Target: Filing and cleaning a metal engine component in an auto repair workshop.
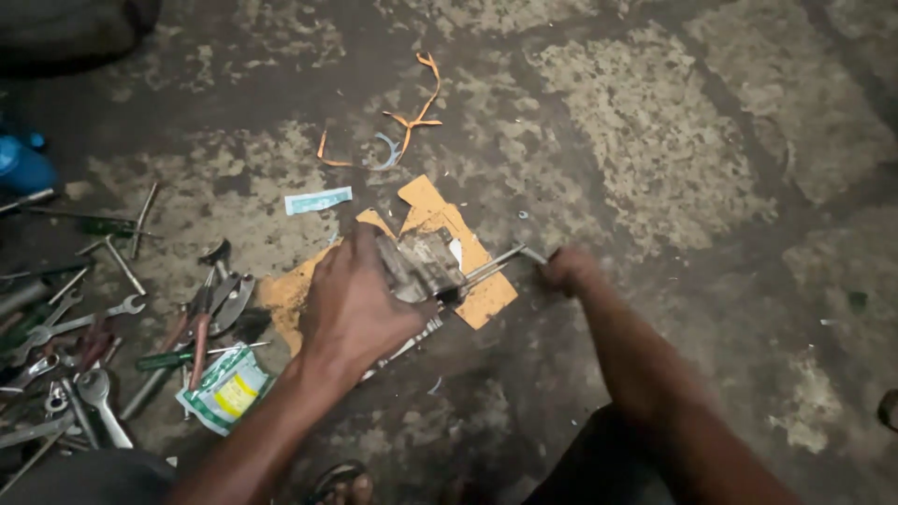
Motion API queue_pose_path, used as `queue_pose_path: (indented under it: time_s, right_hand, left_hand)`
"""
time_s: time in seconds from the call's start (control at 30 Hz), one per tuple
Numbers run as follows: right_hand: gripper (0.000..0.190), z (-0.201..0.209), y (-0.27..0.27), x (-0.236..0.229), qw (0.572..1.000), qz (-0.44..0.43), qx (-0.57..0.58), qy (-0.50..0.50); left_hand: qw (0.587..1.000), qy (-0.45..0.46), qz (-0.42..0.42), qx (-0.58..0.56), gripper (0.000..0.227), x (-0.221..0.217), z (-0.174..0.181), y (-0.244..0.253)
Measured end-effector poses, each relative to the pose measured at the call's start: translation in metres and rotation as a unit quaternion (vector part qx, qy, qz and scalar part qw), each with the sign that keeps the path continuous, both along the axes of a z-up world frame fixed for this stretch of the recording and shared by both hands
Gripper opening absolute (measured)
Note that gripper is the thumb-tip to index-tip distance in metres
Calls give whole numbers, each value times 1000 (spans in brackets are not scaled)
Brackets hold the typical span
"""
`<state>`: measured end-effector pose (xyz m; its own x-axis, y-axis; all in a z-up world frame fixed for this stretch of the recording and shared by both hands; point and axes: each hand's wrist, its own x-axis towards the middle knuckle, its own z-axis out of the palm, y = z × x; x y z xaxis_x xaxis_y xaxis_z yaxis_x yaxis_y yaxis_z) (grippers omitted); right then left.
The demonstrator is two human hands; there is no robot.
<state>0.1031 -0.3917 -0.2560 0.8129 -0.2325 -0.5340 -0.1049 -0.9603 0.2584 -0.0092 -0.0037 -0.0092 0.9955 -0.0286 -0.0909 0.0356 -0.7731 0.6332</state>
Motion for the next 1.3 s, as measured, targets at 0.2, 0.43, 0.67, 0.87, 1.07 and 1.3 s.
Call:
queue_pose_path:
  time_s: [0.2, 0.43, 0.67, 0.87, 1.07, 1.3]
  right_hand:
    - [31, 108, 4, 15, 906, -151, 396, -1]
    - [37, 232, 118, -78, 901, 18, 355, -248]
    - [26, 237, 145, -102, 935, 114, 244, -232]
    - [26, 222, 141, -110, 893, 189, 284, -292]
    - [41, 219, 149, -111, 897, 186, 265, -302]
    - [36, 204, 145, -103, 769, 260, 326, -485]
  left_hand:
    - [1000, -29, -7, -7, 94, -3, -2, 1]
    - [998, -52, -7, -25, 119, -3, -14, 2]
    - [998, -69, 7, -13, 100, -5, -12, 3]
    - [999, -46, 1, -20, 103, -9, -9, 1]
    - [999, -37, 12, -19, 111, -10, -14, 1]
    - [999, -42, 4, -19, 102, -5, -21, 3]
